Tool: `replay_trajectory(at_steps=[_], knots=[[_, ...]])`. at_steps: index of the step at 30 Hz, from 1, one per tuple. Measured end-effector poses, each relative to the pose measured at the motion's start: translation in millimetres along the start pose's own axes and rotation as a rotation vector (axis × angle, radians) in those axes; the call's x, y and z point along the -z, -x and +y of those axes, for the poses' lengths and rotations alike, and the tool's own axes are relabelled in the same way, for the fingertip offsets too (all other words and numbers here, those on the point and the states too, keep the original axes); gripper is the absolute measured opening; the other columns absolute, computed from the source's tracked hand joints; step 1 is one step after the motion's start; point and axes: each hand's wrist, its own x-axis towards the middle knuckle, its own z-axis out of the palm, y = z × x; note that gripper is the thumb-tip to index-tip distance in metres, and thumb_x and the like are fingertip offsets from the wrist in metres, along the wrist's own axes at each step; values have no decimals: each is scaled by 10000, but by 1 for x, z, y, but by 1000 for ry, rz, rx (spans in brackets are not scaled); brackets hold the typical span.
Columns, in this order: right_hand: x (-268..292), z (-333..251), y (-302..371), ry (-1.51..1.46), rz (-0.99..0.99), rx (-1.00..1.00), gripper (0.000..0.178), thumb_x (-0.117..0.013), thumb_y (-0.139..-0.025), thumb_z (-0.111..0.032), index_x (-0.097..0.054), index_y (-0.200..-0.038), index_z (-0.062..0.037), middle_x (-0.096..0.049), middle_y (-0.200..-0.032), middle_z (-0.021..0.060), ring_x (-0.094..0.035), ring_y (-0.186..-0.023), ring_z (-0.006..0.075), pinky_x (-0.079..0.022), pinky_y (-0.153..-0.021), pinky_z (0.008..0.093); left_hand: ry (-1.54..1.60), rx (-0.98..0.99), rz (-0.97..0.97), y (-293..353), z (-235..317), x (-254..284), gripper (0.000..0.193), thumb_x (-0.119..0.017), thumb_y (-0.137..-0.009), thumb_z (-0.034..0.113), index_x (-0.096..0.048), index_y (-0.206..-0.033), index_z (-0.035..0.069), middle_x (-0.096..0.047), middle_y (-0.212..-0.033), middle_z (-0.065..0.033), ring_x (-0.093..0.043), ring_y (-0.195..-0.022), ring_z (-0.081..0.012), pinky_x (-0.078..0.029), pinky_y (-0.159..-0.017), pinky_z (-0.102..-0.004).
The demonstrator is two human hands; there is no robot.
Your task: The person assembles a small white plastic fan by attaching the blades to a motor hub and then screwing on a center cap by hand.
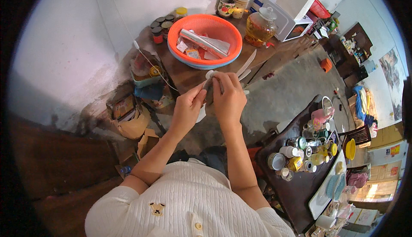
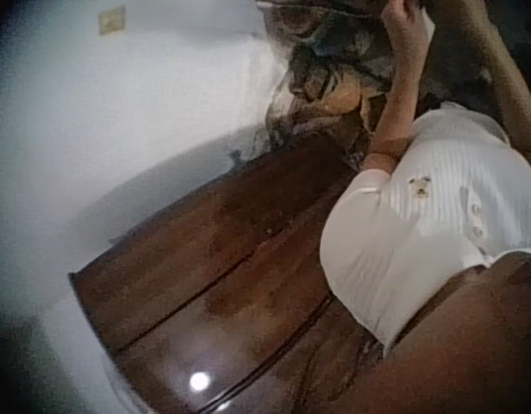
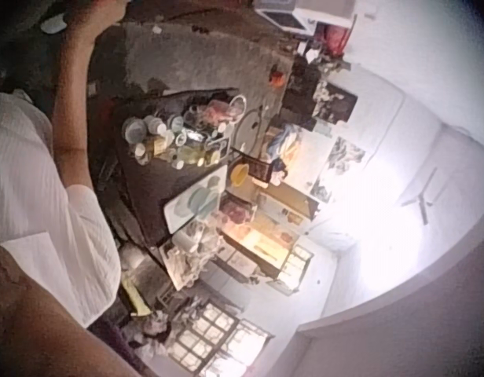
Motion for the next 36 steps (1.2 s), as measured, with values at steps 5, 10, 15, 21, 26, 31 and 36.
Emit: replay_trajectory(at_steps=[5,10,15,21,26,31,36], knots=[[13,-11,17,-82,-97,-3,133,-710,-888,-96,-735,-1019,-99,-679,-956,68,-689,-831,309,-550,-708,385,125,143,1,0,-4,7,359,-548,-1077,207,-624,-1343,-21,-695,-975,-25,-546,-796,-53,-501,-714,-238],[17,-6,42,-57,-101,10,162,-717,-847,-106,-725,-1006,-135,-662,-934,59,-688,-826,284,-556,-661,389,-98,77,-80,-1,12,8,411,-542,-1077,244,-594,-1377,-33,-693,-1177,-80,-653,-993,-116,-582,-866,-281],[0,38,54,34,-100,-113,133,-696,-880,-138,-730,-1008,-138,-661,-933,64,-682,-840,298,-547,-677,403,81,90,-87,0,5,6,419,-544,-1074,237,-579,-1385,-41,-672,-1249,-127,-652,-1096,-163,-587,-934,-336],[-3,51,52,-1,-105,-162,114,-688,-894,-137,-732,-998,-118,-666,-941,68,-679,-845,308,-543,-679,401,112,109,-82,1,3,2,417,-526,-1082,243,-579,-1383,-40,-661,-1260,-114,-648,-1096,-161,-584,-948,-340],[15,5,44,-178,-81,19,140,-720,-856,-99,-724,-995,-95,-678,-972,70,-685,-836,292,-551,-669,383,129,82,-49,3,-6,5,374,-507,-1093,235,-631,-1341,-17,-693,-1021,-34,-594,-885,-52,-526,-803,-225],[15,-12,28,-17,-19,203,194,-723,-816,-78,-700,-1005,-114,-642,-972,48,-671,-820,259,-548,-640,380,25,51,-79,2,6,6,384,-487,-1101,233,-606,-1372,-12,-690,-1110,-19,-588,-979,-64,-513,-871,-240],[8,-11,5,10,15,92,109,-716,-876,-100,-715,-984,-90,-676,-956,58,-683,-831,297,-548,-690,387,-12,-62,-8,3,-10,0,354,-557,-1067,179,-614,-1348,-28,-713,-1022,-49,-548,-818,-43,-505,-735,-235]])
